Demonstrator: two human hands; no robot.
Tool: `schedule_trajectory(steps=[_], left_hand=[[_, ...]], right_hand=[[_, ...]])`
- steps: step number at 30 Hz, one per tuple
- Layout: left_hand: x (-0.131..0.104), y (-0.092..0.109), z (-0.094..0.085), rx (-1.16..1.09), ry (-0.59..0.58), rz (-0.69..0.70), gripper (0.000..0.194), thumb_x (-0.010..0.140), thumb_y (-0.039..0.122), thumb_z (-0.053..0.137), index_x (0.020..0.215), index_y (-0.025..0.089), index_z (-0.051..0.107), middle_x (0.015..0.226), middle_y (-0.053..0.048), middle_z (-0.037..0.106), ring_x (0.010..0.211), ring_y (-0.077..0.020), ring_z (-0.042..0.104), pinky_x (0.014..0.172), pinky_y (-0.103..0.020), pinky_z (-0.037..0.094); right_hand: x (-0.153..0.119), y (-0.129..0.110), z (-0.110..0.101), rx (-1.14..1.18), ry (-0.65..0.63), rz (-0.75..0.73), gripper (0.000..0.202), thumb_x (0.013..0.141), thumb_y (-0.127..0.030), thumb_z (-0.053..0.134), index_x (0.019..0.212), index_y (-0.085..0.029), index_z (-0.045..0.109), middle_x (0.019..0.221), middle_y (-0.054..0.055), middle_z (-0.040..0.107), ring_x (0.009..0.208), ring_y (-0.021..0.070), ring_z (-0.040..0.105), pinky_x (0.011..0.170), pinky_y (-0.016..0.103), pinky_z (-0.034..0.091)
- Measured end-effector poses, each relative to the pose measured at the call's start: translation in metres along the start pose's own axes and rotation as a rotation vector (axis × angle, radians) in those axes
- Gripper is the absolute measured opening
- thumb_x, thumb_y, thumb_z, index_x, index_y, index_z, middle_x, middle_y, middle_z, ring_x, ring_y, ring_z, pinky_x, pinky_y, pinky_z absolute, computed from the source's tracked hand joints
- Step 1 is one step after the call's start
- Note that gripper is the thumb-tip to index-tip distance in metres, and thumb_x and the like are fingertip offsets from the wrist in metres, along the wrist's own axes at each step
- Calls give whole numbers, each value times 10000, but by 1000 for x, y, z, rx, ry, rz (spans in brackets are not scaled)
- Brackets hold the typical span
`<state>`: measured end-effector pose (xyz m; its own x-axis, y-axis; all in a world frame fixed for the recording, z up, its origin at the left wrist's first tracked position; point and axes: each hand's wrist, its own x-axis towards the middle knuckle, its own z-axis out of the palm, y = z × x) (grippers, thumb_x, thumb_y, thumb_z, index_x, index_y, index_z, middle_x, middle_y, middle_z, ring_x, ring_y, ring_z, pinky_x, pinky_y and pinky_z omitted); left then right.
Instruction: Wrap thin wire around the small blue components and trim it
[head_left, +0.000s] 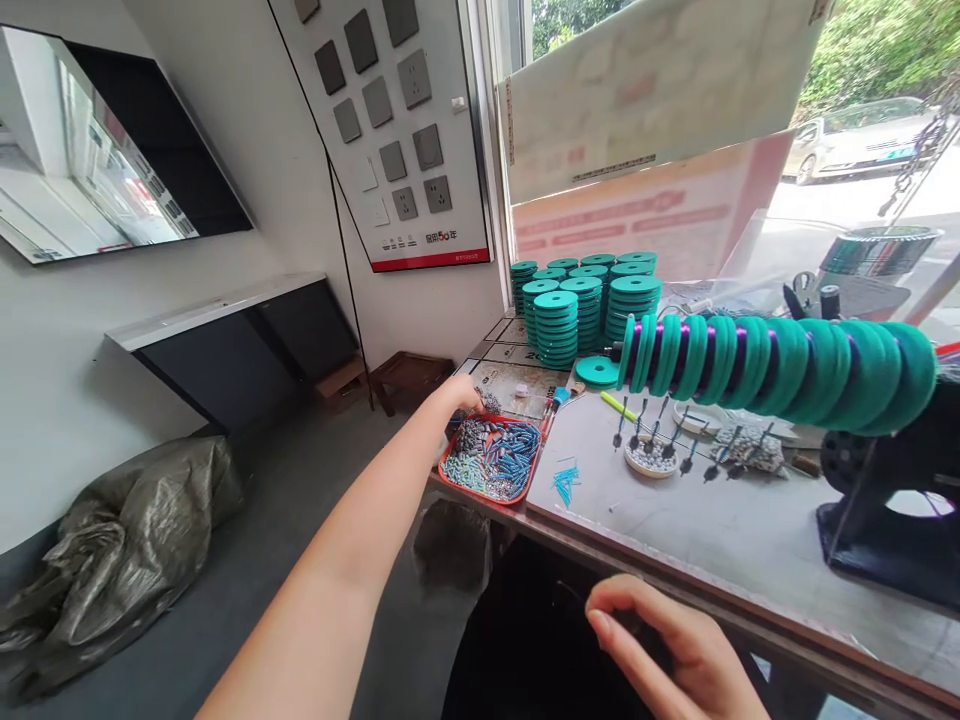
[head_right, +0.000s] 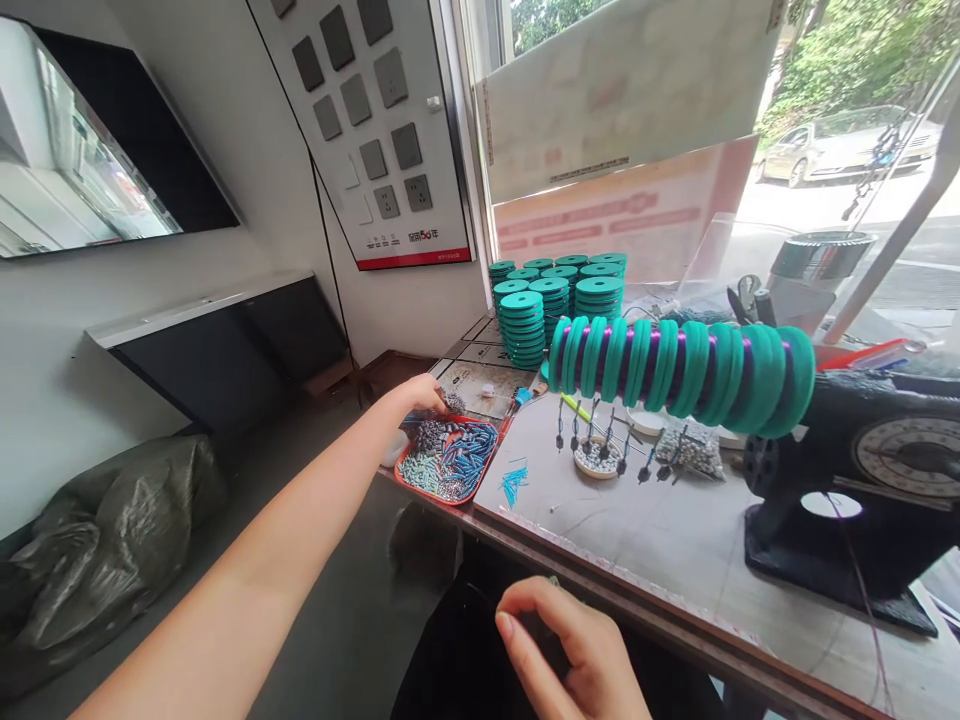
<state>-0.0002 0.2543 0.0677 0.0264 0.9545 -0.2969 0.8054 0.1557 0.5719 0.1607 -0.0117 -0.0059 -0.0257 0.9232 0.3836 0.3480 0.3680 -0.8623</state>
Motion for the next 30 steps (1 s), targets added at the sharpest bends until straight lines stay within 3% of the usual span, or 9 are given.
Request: schedule_trajectory(steps=[5, 9, 12, 15, 18, 23, 30], left_hand=[[-11, 9, -18, -315, -39, 70, 306, 871, 303, 515, 1110, 116, 554, 1138, -53, 562, 951, -255, 577, 790, -414, 490], [-46, 12, -16, -602, -142, 141, 235, 864, 283, 531, 1054, 146, 554, 979, -53, 605, 759, -148, 602, 636, -315, 521], [-101, -3, 13, -818, -242, 149, 140, 805, 256, 594, 887, 149, 555, 631, 48, 511, 428, -31, 391, 397, -146, 322], [-159, -30, 57, -986, -309, 68, 352, 673, 376, 689, 890, 154, 522, 535, 84, 391, 416, -26, 299, 370, -128, 187], [-198, -53, 92, -1101, -277, -32, 429, 651, 471, 672, 885, 158, 495, 503, 111, 333, 412, -14, 206, 383, -119, 132], [-217, -66, 114, -1364, -104, -263, 445, 509, 380, 807, 774, 142, 540, 507, 99, 395, 438, 0, 286, 396, -105, 144], [-221, -66, 125, -1431, 0, -315, 387, 459, 320, 839, 685, 139, 582, 479, 87, 435, 406, 3, 296, 378, -111, 138]], right_hand=[[-1, -1, 4, 88, 85, 73, 242, 823, -423, 530, 719, -220, 612, 631, -23, 597, 565, 111, 553, 551, 154, 447], [-2, 1, 2, 96, 59, 60, 186, 826, -375, 533, 760, -221, 614, 625, -32, 583, 542, 104, 546, 527, 145, 446], [-4, 1, 1, 120, 84, 90, 166, 821, -367, 542, 776, -224, 614, 636, -29, 585, 558, 109, 547, 534, 150, 446], [-7, -1, 4, 168, 167, 142, 180, 807, -390, 563, 750, -226, 615, 638, -30, 583, 570, 109, 536, 547, 153, 436], [-11, 0, 10, 180, 189, 122, 182, 804, -390, 577, 749, -222, 618, 659, -18, 602, 606, 120, 560, 580, 162, 449], [-19, 11, 20, 70, 185, -11, 129, 835, -332, 555, 794, -223, 611, 715, 1, 628, 633, 130, 596, 581, 183, 461], [-19, 17, 22, -88, 168, -207, 62, 871, -227, 508, 873, -233, 570, 717, -9, 624, 592, 107, 592, 553, 186, 458]])
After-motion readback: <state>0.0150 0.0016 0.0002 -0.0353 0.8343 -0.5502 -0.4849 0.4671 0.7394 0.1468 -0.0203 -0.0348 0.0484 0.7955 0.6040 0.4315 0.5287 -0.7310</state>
